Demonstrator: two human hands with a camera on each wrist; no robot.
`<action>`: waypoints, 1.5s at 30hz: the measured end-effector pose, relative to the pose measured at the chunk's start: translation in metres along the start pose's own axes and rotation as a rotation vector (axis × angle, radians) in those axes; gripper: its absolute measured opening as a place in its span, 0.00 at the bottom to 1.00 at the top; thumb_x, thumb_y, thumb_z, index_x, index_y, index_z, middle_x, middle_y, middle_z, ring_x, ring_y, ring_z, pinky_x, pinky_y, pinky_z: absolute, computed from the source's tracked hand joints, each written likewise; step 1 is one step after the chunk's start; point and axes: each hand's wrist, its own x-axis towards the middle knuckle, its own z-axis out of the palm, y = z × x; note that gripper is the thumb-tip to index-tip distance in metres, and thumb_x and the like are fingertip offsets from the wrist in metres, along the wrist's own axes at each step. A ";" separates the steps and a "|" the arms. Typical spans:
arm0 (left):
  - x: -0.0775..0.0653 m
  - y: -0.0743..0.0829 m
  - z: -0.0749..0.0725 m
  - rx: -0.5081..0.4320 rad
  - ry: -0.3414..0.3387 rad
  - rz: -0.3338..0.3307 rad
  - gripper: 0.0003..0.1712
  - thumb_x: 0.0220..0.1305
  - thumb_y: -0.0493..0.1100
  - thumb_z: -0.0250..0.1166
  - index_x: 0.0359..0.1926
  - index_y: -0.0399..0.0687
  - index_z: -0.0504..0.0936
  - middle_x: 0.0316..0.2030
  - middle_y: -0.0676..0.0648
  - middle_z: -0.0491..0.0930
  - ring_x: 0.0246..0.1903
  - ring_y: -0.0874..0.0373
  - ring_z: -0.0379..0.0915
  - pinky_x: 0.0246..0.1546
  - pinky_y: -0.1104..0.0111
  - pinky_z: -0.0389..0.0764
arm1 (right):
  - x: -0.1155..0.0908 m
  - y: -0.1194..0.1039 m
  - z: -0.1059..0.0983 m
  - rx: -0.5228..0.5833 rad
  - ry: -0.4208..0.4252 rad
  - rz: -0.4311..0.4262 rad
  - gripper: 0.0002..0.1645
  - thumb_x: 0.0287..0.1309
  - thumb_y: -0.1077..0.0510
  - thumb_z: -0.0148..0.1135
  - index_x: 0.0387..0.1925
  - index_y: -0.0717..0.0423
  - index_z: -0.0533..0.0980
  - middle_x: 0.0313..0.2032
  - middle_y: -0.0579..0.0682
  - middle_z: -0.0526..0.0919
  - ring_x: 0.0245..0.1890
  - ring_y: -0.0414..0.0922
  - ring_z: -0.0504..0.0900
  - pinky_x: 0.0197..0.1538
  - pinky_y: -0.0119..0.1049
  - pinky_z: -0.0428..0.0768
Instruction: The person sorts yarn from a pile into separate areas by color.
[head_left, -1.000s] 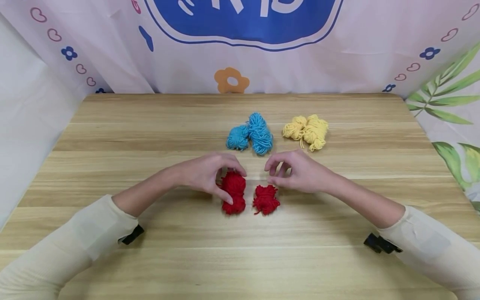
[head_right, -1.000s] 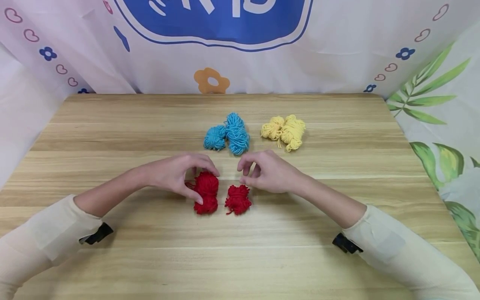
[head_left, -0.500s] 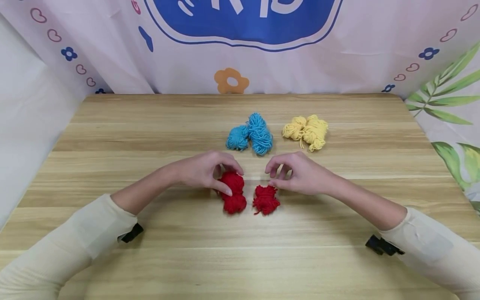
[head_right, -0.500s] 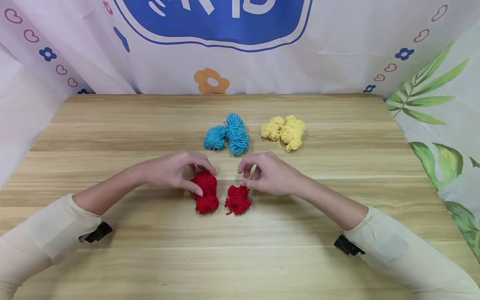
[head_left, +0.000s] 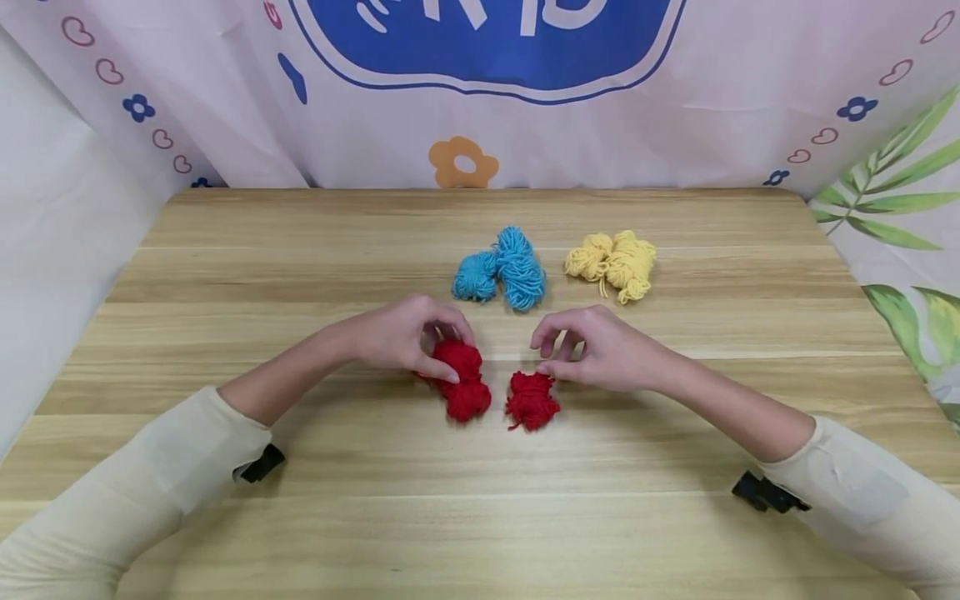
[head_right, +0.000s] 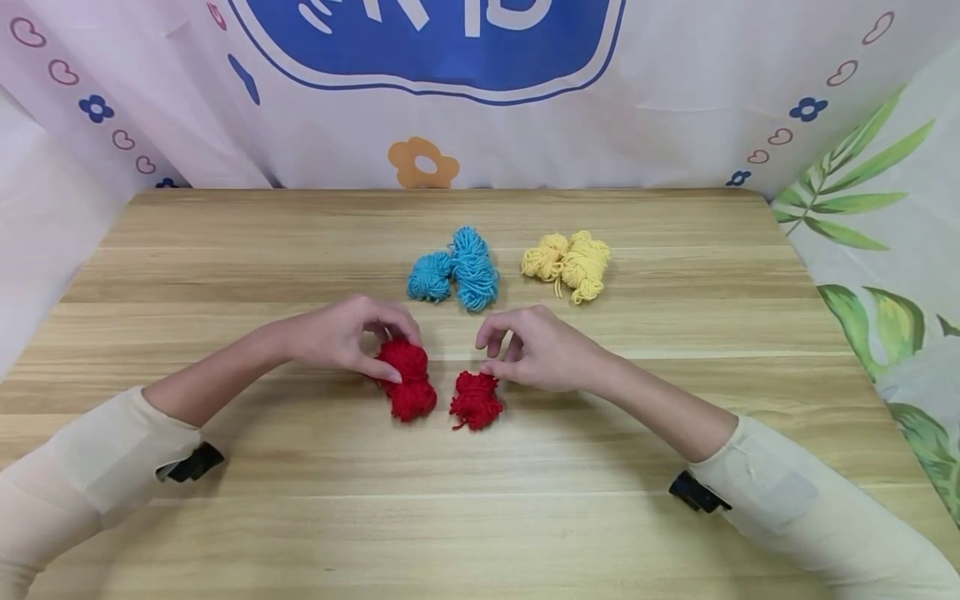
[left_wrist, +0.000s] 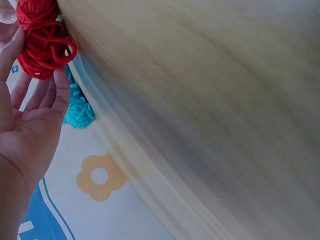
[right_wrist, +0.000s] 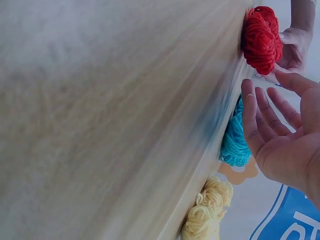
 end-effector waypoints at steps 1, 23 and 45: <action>0.000 -0.001 -0.001 -0.007 0.001 -0.006 0.21 0.57 0.40 0.80 0.50 0.42 0.86 0.45 0.49 0.84 0.45 0.54 0.78 0.44 0.64 0.86 | 0.000 0.000 0.000 -0.001 0.000 0.001 0.11 0.58 0.65 0.75 0.43 0.61 0.83 0.35 0.47 0.85 0.32 0.38 0.87 0.41 0.38 0.87; -0.008 -0.015 -0.013 -0.090 0.130 -0.018 0.18 0.60 0.34 0.76 0.52 0.39 0.85 0.48 0.45 0.85 0.44 0.51 0.80 0.44 0.63 0.86 | 0.002 -0.002 0.001 0.009 -0.013 -0.007 0.12 0.58 0.65 0.75 0.43 0.61 0.83 0.36 0.48 0.85 0.32 0.38 0.88 0.40 0.37 0.87; -0.018 -0.022 -0.023 -0.087 0.254 -0.038 0.18 0.62 0.33 0.74 0.54 0.38 0.85 0.48 0.43 0.85 0.43 0.50 0.80 0.44 0.65 0.85 | 0.001 -0.001 0.001 0.043 -0.071 -0.042 0.14 0.59 0.59 0.77 0.44 0.60 0.84 0.40 0.52 0.86 0.33 0.39 0.87 0.39 0.37 0.87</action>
